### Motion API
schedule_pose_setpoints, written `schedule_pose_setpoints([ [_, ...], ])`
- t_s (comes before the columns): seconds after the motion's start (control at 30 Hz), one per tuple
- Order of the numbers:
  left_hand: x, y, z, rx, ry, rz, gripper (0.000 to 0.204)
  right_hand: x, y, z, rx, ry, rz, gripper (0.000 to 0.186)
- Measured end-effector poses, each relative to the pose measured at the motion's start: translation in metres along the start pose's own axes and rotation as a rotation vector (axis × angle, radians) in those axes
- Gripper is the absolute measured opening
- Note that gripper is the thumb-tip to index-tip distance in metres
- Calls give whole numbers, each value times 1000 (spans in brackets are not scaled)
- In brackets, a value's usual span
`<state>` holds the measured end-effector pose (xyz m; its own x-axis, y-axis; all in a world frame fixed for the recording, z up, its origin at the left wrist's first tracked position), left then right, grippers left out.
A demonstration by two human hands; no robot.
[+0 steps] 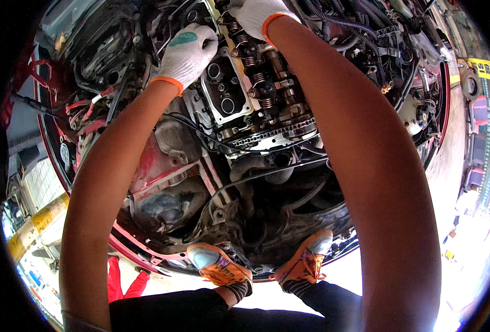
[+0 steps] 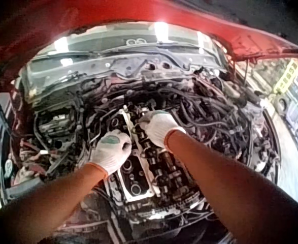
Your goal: The person works on a car engine with the hood open, using a wrench to tighten bolts on the cylinder head. They manipulate various components within the engine bay, including hoses and metal parts, while wearing gloves.
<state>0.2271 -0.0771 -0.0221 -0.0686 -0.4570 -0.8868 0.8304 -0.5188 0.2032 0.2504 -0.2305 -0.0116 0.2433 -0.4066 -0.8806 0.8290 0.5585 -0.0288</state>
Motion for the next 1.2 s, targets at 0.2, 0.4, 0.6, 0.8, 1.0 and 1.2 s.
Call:
schedule_pose_setpoints([
  [0.2, -1, -1, 0, 58, -23, -22, 25, 12, -20, 18, 584, 847, -140, 29],
  [0.4, -3, -10, -7, -50, -85, -57, 31, -12, -34, 19, 750, 1053, 138, 22],
  [0.6, -6, -8, -7, -52, -78, -41, 21, 5, -10, 14, 630, 852, 112, 22],
  [0.8, -2, -5, -10, -43, -48, -102, 24, -17, 14, -7, 211, 131, -274, 24],
  [1.0, 3, -2, -22, -154, -138, -197, 27, -34, 18, -6, 166, 132, -456, 24],
  [1.2, 8, 10, -23, 75, -62, -268, 33, -24, 21, -5, 152, 84, -377, 24],
])
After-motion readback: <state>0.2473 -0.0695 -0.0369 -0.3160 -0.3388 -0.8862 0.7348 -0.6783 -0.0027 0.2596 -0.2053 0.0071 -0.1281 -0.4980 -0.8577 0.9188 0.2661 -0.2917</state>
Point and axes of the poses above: each hand's wrist, its own y-axis towards the middle knuckle, its own x-axis out of the palm, z = x × y, the point moved 7 cm from there along y, towards the middle knuckle, and after that the axes turned 2 degrees about z, right-handed, at the moved point
